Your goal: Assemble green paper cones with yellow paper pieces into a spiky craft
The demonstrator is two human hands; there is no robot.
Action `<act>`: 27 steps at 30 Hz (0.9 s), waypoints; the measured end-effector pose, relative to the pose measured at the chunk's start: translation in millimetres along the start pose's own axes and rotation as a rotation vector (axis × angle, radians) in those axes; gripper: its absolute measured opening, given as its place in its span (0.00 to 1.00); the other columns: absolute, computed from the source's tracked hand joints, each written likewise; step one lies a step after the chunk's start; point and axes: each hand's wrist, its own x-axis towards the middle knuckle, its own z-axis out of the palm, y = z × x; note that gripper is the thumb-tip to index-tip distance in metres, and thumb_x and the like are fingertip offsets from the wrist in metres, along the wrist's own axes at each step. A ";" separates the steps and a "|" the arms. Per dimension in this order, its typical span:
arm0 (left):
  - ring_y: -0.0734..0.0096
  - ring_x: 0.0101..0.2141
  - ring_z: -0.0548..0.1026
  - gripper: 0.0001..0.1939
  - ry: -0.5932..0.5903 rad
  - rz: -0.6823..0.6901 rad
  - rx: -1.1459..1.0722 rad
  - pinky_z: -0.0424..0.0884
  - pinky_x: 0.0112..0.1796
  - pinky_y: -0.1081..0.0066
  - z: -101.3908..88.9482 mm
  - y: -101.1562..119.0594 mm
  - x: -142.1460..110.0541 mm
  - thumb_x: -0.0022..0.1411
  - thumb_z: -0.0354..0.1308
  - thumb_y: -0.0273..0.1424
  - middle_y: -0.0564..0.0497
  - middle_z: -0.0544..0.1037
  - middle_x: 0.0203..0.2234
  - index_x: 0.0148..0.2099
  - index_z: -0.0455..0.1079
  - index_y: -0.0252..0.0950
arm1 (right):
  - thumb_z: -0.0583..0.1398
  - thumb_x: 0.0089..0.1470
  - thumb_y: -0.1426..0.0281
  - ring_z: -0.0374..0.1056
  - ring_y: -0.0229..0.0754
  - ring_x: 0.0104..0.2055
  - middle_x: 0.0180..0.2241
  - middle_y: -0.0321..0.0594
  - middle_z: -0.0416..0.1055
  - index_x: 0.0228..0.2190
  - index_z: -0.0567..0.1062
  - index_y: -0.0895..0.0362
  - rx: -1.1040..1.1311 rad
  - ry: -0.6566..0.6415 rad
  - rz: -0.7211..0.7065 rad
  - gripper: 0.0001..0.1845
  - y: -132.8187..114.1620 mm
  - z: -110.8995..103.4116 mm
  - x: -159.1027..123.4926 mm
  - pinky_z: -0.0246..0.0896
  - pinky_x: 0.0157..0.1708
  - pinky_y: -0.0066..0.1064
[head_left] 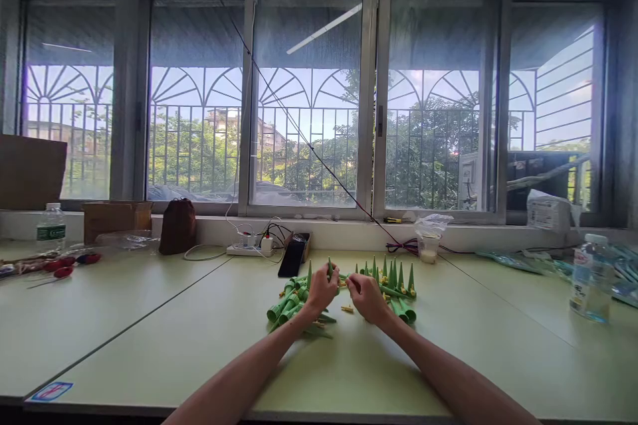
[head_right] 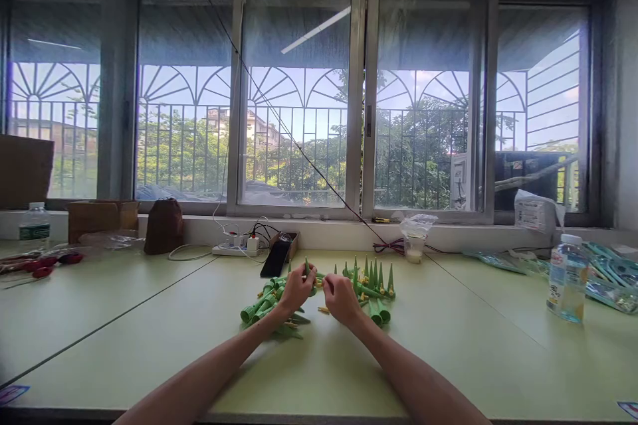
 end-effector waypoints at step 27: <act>0.70 0.25 0.75 0.12 -0.062 0.008 -0.056 0.68 0.29 0.73 6.3 1.9 -5.8 0.60 0.51 0.37 0.49 0.75 0.22 0.31 0.68 0.34 | 0.53 0.56 0.68 0.68 0.41 0.26 0.23 0.40 0.73 0.47 0.72 0.67 0.057 -0.020 0.211 0.21 8.5 8.1 0.1 0.58 0.30 0.29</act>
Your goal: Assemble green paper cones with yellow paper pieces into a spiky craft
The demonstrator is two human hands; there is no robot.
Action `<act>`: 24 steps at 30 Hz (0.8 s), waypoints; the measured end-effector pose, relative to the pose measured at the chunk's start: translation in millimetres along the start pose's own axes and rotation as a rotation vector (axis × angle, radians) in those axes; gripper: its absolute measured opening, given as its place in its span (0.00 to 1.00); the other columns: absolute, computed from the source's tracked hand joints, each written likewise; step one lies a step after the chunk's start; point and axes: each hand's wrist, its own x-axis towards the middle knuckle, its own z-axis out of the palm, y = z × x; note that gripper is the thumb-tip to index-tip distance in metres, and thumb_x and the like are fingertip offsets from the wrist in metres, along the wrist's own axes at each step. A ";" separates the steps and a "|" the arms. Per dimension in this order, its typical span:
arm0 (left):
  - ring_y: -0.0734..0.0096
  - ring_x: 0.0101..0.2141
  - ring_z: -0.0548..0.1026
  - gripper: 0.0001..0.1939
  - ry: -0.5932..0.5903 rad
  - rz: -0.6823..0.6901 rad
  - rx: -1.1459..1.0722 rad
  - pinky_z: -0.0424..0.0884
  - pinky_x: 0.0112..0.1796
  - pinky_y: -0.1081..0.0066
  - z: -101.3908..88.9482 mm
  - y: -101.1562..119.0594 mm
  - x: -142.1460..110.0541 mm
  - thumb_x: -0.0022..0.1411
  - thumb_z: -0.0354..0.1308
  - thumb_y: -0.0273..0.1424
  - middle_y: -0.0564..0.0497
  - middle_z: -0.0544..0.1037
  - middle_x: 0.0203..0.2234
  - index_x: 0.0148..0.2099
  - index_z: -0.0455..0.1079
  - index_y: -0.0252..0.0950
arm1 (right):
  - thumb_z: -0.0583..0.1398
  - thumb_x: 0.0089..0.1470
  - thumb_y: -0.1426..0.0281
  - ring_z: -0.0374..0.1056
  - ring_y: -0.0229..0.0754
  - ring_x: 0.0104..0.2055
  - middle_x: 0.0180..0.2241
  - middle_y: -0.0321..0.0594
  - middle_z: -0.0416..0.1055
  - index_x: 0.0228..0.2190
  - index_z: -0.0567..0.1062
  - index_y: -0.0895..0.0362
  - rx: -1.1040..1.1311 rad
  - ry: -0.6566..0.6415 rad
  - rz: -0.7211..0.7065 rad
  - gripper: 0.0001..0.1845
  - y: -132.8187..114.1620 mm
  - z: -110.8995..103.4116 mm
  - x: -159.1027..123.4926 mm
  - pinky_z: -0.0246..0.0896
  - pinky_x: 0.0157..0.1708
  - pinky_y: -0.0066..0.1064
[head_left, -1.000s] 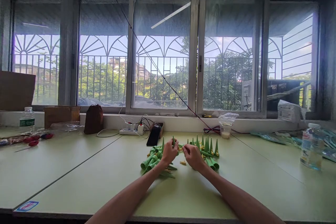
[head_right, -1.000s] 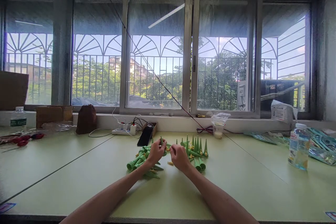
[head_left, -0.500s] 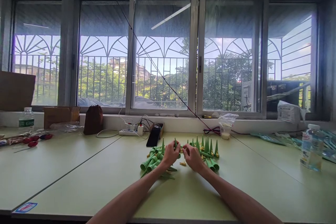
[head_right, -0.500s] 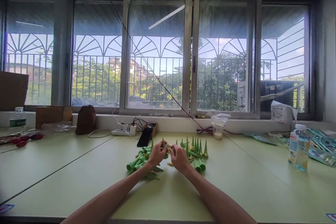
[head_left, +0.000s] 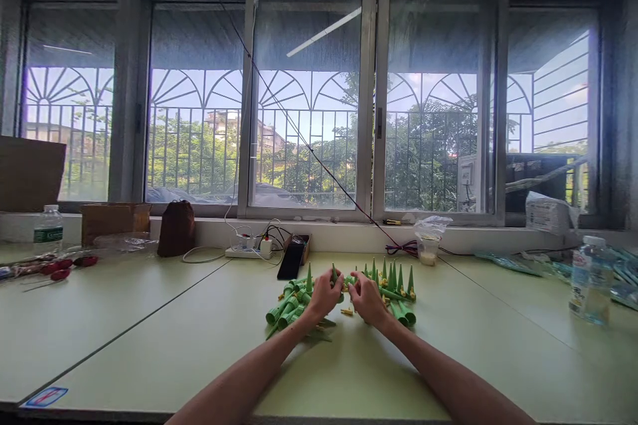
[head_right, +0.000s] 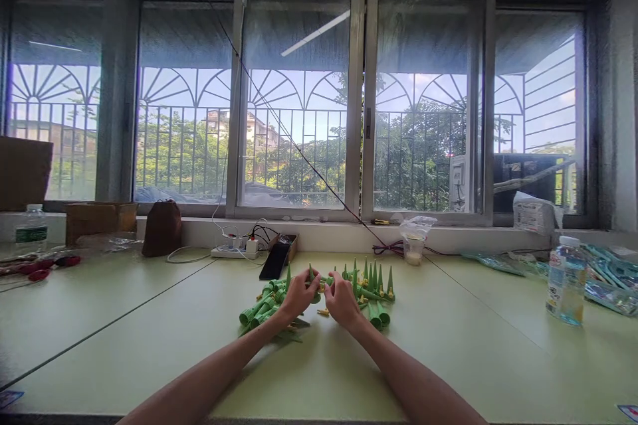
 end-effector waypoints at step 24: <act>0.70 0.28 0.74 0.09 -0.029 0.002 0.073 0.67 0.33 0.72 -0.7 -0.2 -1.7 0.59 0.51 0.34 0.50 0.76 0.25 0.33 0.69 0.35 | 0.52 0.57 0.69 0.62 0.36 0.22 0.20 0.37 0.71 0.28 0.75 0.59 -0.022 -0.035 -0.084 0.13 -3.3 -2.2 -1.8 0.50 0.25 0.25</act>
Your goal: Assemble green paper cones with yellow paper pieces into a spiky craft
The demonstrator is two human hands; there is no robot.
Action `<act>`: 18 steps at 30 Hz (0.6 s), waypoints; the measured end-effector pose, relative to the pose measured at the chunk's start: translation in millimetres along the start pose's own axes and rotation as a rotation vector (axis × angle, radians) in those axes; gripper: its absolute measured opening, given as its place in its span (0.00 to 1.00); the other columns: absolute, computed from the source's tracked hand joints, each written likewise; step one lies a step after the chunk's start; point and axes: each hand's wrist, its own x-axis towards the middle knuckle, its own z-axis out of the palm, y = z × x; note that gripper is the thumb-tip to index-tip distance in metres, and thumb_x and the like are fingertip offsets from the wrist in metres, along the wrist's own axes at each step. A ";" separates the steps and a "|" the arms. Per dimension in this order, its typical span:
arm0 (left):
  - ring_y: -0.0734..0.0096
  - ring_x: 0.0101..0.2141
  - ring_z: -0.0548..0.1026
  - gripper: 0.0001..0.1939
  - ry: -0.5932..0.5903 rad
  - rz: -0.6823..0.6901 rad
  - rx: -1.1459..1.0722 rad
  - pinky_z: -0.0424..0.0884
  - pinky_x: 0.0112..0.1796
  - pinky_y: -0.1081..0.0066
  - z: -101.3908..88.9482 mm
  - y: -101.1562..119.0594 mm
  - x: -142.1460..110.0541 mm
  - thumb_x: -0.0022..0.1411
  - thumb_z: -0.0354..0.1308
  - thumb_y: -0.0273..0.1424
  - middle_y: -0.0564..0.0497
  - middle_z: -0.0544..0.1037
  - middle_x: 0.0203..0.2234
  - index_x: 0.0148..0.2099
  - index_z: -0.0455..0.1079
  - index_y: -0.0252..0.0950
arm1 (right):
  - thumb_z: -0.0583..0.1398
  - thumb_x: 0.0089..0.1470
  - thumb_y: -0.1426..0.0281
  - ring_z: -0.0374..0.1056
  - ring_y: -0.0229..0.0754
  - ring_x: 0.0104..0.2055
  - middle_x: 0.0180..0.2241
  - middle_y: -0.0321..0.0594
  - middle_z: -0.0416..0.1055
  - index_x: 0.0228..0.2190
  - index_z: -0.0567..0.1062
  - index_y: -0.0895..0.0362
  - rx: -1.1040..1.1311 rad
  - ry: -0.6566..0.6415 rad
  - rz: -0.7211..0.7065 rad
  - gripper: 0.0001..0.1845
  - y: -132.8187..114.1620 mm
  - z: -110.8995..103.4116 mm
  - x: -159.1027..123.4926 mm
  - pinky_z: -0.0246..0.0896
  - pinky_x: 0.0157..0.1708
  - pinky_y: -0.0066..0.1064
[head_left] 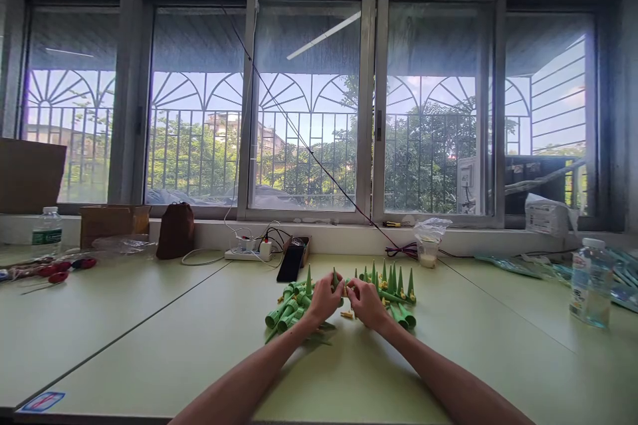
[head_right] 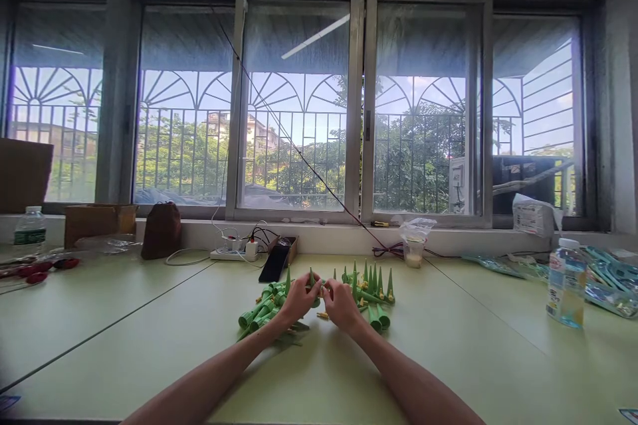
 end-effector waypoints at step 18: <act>0.71 0.23 0.70 0.07 -0.017 0.052 0.106 0.61 0.29 0.74 -0.6 3.0 -2.8 0.57 0.53 0.31 0.53 0.73 0.19 0.30 0.70 0.35 | 0.52 0.54 0.74 0.64 0.36 0.24 0.24 0.40 0.73 0.25 0.76 0.60 -0.022 -0.058 -0.036 0.13 0.1 -0.4 -2.3 0.51 0.27 0.25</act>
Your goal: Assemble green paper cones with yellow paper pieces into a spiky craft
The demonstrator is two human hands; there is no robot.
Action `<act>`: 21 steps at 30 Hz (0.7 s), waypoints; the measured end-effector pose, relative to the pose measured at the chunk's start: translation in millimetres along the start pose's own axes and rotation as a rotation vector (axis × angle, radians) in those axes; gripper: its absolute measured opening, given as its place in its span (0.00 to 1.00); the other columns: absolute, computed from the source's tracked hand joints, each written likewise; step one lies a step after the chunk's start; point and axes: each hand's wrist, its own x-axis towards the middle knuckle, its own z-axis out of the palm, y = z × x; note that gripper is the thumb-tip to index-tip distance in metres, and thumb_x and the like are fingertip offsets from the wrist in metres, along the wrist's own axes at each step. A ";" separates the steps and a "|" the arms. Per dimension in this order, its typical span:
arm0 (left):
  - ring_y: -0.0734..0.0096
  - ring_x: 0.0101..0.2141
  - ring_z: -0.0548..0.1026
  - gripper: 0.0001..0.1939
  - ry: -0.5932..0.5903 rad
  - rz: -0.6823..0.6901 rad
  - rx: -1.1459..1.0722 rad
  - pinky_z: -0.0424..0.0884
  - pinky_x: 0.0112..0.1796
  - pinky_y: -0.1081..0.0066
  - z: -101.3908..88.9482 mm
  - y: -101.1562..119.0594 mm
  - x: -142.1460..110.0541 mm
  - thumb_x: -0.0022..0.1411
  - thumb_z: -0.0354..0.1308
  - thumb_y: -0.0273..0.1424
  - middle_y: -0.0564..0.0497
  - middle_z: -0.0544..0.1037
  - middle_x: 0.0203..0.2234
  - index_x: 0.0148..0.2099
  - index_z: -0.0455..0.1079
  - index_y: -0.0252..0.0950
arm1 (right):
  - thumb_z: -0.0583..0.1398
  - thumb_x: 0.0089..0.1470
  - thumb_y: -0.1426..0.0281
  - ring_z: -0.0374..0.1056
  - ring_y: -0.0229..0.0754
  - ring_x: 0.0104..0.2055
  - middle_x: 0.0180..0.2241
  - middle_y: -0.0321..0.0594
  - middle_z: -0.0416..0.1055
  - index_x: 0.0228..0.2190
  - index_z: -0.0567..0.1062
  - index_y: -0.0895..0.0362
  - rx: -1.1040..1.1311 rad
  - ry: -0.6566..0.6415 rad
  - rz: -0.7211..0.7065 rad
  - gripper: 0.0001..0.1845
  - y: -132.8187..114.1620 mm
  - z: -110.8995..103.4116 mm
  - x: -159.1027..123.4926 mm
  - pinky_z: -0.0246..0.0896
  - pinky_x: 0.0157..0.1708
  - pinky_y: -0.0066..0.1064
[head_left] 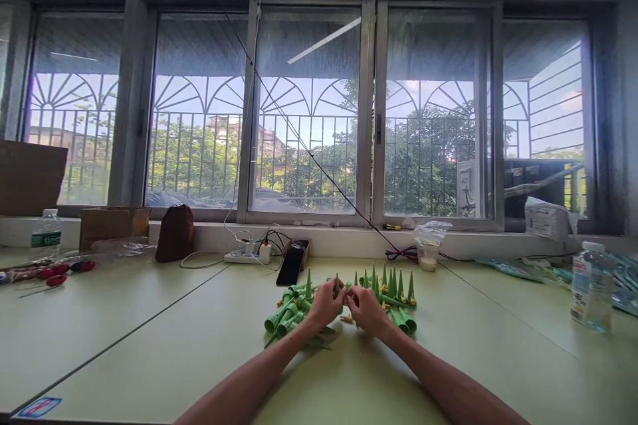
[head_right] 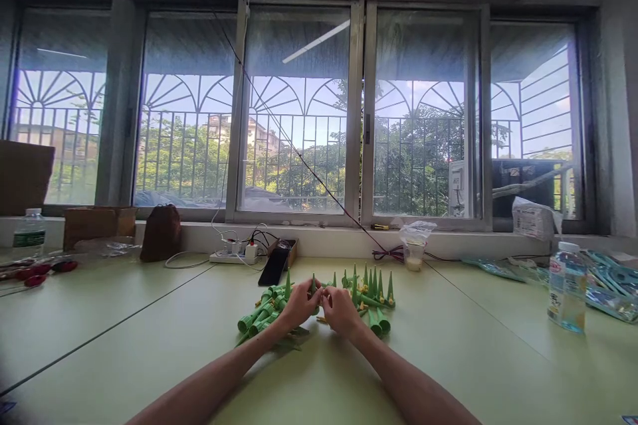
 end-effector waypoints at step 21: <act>0.71 0.25 0.71 0.08 -0.058 0.000 0.001 0.62 0.29 0.74 -3.5 3.9 -1.5 0.59 0.51 0.30 0.51 0.75 0.22 0.31 0.70 0.34 | 0.52 0.55 0.74 0.64 0.35 0.26 0.25 0.40 0.73 0.26 0.76 0.61 0.006 -0.038 -0.008 0.13 0.1 -1.2 1.0 0.50 0.27 0.24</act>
